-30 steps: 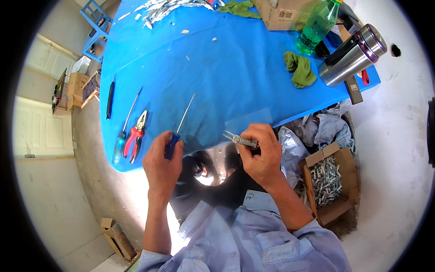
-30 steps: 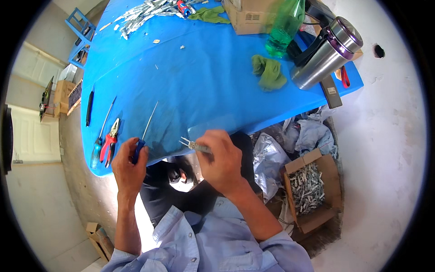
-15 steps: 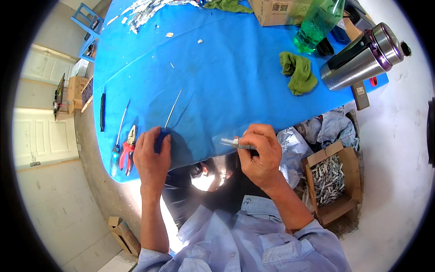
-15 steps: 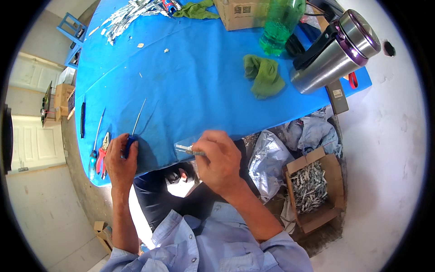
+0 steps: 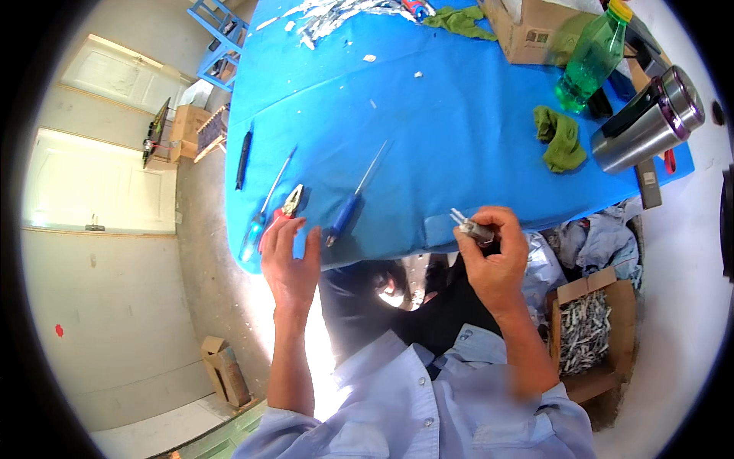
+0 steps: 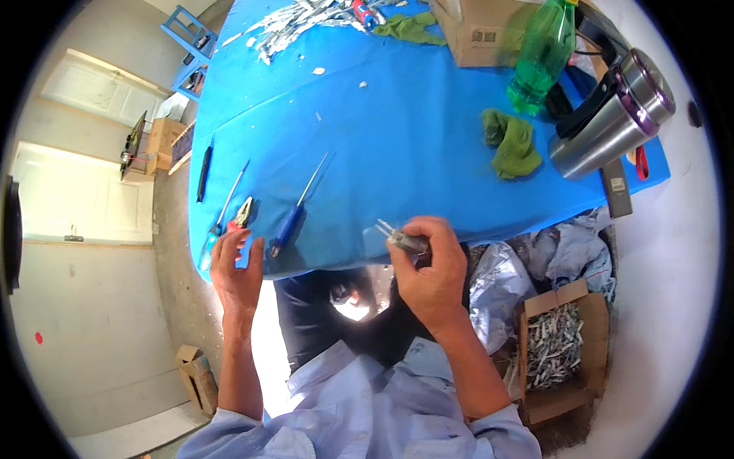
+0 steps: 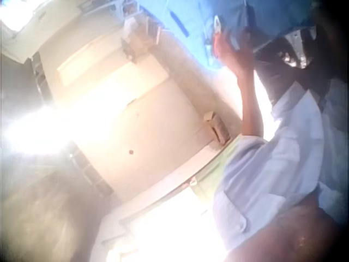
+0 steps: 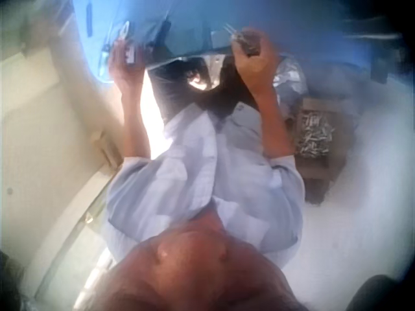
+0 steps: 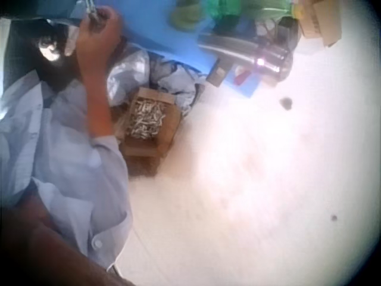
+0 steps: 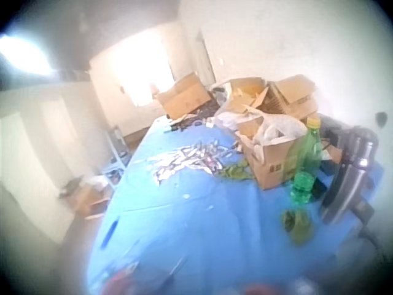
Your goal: The person holds a metal component and uses a screwdriver and pliers to tighten or adjust internal parts while sitting with it in their lap.
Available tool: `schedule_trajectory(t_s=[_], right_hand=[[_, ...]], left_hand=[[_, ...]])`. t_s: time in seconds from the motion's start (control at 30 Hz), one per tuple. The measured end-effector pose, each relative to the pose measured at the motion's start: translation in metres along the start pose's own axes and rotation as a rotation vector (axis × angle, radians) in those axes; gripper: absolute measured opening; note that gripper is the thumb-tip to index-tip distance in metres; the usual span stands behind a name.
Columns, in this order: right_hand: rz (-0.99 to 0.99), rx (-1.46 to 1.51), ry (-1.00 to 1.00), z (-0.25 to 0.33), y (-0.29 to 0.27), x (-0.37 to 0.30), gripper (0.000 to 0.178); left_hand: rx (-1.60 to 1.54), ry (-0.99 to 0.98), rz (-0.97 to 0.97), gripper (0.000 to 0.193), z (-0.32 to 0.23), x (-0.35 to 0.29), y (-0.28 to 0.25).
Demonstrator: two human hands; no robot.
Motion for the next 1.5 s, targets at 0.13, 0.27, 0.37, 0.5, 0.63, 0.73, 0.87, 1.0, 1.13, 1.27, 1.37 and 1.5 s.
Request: schedule_trajectory(t_s=[0.13,0.27,0.37,0.5,0.63,0.73,0.87,1.0,1.13,1.27,1.37,1.5], right_hand=[[-0.005,0.197,0.206,0.0,0.011,-0.032,0.031],[-0.059,0.477,0.363,-0.013,0.029,-0.066,0.034],[0.019,0.44,0.502,-0.008,0.036,-0.091,0.032],[0.106,0.458,0.554,-0.006,0.049,-0.118,0.032],[0.232,0.463,0.575,0.006,0.062,-0.126,0.035],[0.301,0.493,0.555,0.012,0.066,-0.125,0.032],[0.349,0.544,0.547,0.028,0.068,-0.123,0.03],[0.372,0.623,0.56,0.024,0.068,-0.127,0.03],[0.394,0.818,0.583,0.015,0.069,-0.131,0.032],[0.361,0.968,0.699,0.018,0.067,-0.132,0.034],[0.346,1.053,0.768,0.021,0.065,-0.13,0.037],[0.35,1.181,0.828,0.021,0.064,-0.13,0.041]], left_hand=[[0.103,-0.086,-0.013,0.025,0.042,-0.009,-0.032],[0.209,-0.125,-0.005,0.025,0.084,-0.016,-0.051],[0.231,-0.097,-0.016,0.029,0.114,-0.017,-0.062],[-0.017,-0.173,0.068,0.039,0.159,-0.013,-0.042],[-0.226,-0.187,0.193,0.029,0.185,-0.008,-0.022],[-0.241,-0.155,0.171,0.03,0.188,-0.007,-0.025],[-0.329,-0.231,0.179,0.032,0.198,-0.01,-0.024],[-0.296,-0.227,0.189,0.033,0.196,-0.012,-0.026],[-0.262,-0.228,0.191,0.033,0.187,-0.009,-0.028],[-0.225,-0.244,0.191,0.039,0.193,-0.013,-0.026],[-0.229,-0.24,0.187,0.039,0.191,-0.014,-0.025],[-0.186,-0.23,0.167,0.037,0.184,-0.015,-0.026]])
Point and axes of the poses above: each hand's wrist, its own x-axis towards the middle knuckle, its own y-axis out of the palm, z = x × y, the point moved 5 cm from there along x, towards the middle knuckle, and after that the axes turned 1 degree about -y, right-handed, at the moved point
